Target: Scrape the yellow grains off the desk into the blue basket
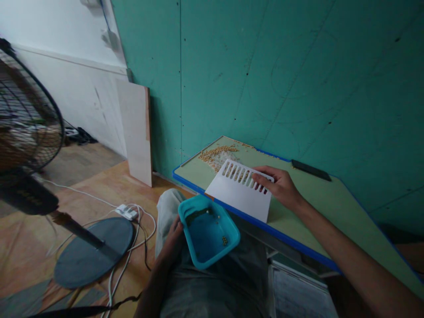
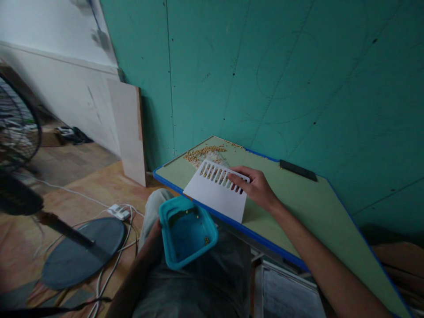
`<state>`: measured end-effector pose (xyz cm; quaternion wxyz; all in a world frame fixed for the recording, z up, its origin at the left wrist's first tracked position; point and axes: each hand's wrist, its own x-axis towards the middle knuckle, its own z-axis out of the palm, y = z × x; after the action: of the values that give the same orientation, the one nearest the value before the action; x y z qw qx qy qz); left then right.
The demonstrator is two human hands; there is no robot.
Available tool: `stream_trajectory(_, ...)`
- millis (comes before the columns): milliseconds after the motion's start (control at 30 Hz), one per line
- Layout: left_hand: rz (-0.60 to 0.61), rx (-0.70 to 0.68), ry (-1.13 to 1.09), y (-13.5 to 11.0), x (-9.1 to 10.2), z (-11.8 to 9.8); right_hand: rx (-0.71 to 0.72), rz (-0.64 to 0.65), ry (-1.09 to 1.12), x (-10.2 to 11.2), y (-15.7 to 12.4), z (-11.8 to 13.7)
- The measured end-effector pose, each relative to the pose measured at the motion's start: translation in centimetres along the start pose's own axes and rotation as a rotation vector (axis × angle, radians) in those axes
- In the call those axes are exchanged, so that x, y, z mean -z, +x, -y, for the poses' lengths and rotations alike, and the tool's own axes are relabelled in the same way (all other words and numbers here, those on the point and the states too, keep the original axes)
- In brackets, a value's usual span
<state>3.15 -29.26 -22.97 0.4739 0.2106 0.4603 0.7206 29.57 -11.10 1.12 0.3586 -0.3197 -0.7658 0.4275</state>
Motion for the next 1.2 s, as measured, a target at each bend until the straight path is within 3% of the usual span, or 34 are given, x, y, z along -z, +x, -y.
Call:
stream_trajectory(167,0.039,0.009,-0.045,-0.2,-0.2,-0.1,0.038,-0.136,0.003,0.8,0.8,-0.4)
stream_trajectory(300,0.026,0.011,-0.064,-0.3,-0.6,-0.5,0.026,-0.308,0.036,3.0,1.9,-1.6)
stream_trajectory(433,0.001,0.03,-0.066,-0.6,-1.2,-1.2,0.029,-0.399,0.005,4.7,2.4,-2.7)
stream_trajectory(600,0.008,0.039,-0.097,-0.7,-1.1,-1.1,0.025,-0.364,-0.061,4.6,2.3,-2.9)
stream_trajectory(800,-0.074,0.022,0.029,-0.8,-0.6,-1.1,0.023,-0.327,-0.091,4.1,2.3,-2.8)
stream_trajectory(1200,0.006,0.037,-0.063,-1.0,-1.5,-1.4,0.04,-0.266,-0.105,3.1,1.8,-2.1)
